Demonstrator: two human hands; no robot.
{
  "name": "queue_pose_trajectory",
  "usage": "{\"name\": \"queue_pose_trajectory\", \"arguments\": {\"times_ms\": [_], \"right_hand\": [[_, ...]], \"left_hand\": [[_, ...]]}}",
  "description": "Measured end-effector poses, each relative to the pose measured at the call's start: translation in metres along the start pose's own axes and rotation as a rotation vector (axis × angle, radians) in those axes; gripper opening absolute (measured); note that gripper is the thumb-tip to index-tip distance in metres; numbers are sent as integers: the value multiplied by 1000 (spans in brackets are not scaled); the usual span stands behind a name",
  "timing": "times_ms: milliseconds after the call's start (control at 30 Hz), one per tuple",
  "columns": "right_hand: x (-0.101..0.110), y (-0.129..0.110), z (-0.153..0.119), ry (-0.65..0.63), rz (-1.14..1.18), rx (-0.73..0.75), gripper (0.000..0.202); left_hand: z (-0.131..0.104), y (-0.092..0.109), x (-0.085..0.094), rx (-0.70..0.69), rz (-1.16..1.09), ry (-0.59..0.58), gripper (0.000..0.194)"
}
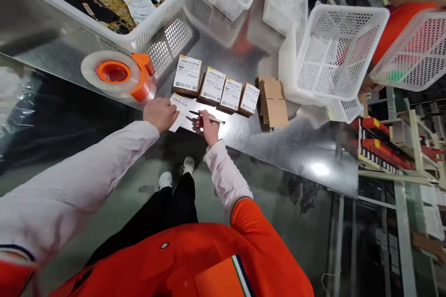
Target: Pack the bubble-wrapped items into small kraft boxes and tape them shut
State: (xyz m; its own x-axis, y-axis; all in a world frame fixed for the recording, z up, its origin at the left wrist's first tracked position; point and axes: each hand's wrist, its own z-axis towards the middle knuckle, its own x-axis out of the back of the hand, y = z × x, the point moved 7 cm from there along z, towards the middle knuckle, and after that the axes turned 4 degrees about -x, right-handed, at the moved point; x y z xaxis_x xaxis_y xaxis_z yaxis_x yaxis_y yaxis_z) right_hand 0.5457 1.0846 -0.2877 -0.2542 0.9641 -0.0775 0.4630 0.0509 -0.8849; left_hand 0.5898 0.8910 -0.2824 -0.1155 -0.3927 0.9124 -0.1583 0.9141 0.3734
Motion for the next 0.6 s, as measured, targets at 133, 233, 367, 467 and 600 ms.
{"name": "queue_pose_trajectory", "arguments": {"times_ms": [133, 233, 367, 467, 600], "right_hand": [[8, -5, 20, 58, 12, -29, 30], [12, -3, 28, 72, -2, -6, 28], [17, 2, 34, 84, -28, 35, 30], [17, 0, 35, 59, -80, 88, 35], [18, -6, 35, 63, -165, 121, 38]], "left_hand": [[5, -3, -8, -435, -33, 41, 46], [10, -13, -11, -520, -39, 14, 45], [14, -16, -15, -480, 58, 38, 41], [13, -10, -19, -422, 68, 134, 48], [8, 0, -31, -471, -33, 201, 45]]}}
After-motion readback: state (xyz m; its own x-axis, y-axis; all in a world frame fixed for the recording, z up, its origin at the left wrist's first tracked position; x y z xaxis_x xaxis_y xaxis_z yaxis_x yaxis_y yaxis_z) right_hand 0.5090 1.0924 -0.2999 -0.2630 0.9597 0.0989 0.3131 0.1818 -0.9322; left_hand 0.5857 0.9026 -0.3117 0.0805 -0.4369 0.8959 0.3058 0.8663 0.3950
